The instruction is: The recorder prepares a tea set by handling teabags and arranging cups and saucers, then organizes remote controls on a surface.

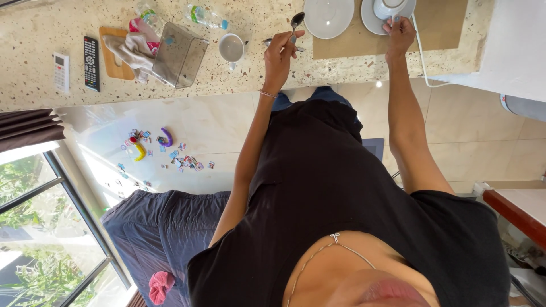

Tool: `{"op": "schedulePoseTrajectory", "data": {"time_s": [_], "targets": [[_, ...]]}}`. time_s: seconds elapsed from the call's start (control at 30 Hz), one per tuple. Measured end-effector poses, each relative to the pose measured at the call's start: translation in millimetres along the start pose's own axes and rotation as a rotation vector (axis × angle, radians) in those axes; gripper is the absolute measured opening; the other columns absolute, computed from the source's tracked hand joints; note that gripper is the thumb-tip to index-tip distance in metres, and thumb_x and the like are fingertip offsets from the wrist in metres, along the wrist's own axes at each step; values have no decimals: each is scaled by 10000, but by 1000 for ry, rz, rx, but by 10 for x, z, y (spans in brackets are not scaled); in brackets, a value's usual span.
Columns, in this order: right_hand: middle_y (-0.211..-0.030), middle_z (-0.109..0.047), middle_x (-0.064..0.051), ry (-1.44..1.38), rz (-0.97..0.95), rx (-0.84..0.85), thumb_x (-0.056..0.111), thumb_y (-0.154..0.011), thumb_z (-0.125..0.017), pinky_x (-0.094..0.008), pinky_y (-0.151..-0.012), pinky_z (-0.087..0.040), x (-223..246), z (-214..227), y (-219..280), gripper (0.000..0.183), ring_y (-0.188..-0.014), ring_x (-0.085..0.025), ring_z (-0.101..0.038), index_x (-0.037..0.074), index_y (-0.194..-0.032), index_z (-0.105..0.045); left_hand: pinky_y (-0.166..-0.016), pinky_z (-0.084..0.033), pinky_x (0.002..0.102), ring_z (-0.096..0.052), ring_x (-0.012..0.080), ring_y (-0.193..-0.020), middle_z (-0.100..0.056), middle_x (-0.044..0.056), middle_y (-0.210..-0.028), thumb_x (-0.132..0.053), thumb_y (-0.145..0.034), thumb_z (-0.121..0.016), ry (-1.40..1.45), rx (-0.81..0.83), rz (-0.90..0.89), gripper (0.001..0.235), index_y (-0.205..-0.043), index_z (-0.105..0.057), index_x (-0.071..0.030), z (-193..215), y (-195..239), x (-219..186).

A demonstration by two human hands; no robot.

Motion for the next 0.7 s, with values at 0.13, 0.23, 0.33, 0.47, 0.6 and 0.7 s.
{"op": "schedulePoseTrajectory", "data": {"time_s": [0.13, 0.23, 0.33, 0.47, 0.6, 0.7], "targets": [[-880, -733, -62, 14, -53, -15, 101, -1044, -652, -256, -736, -662, -1, 34, -21, 176, -713, -105, -694, -15, -926, -713, -619, -623, 226, -669, 73, -736, -738, 44, -1158, -130, -1069, -598, 52, -4, 131, 200, -1178, -740, -42, -50, -53, -141], [-859, -750, -58, 72, -105, -35, 114, -1029, -663, -241, -646, -649, 58, 39, -10, 169, -667, -99, -683, -4, -923, -721, -615, -628, 218, -670, 68, -729, -728, 41, -1130, -143, -1056, -610, 51, -3, 125, 208, -1170, -756, -48, -92, -85, -183], [-872, -762, -41, 189, -54, -39, 132, -1012, -688, -227, -558, -610, 8, 85, -59, 191, -665, -81, -685, 3, -885, -747, -607, -615, 214, -654, 67, -725, -717, 40, -1130, -145, -1058, -614, 65, 6, 97, 212, -1190, -757, -61, -159, -114, -184], [-853, -701, -25, 314, -23, -41, 153, -999, -718, -222, -480, -522, -7, 122, -42, 231, -600, -71, -612, 9, -831, -782, -611, -625, 210, -657, 63, -736, -692, 38, -1115, -149, -1057, -616, 76, 27, 67, 216, -1209, -758, -93, -240, -113, -207], [-904, -629, -11, 411, 78, -55, 133, -973, -751, -231, -414, -534, 102, 109, 5, 213, -616, -50, -633, 1, -808, -783, -597, -616, 200, -658, 56, -732, -669, 33, -1074, -155, -1054, -620, 51, 43, 71, 214, -1209, -761, -112, -305, -109, -230], [-779, -675, -10, 398, -132, -51, 155, -1005, -711, -238, -484, -416, 146, 107, 65, 172, -588, -66, -518, 74, -876, -791, -604, -607, 211, -642, 56, -722, -624, 24, -1004, -159, -1057, -630, 60, 58, 119, 223, -1221, -772, -110, -384, -98, -189]]}}
Point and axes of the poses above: each hand's wrist, its own y-axis away from the middle knuckle, its own z-axis out of the back of the hand, x = y × z, the point moved 3 cm from there along -y, towards the middle knuckle
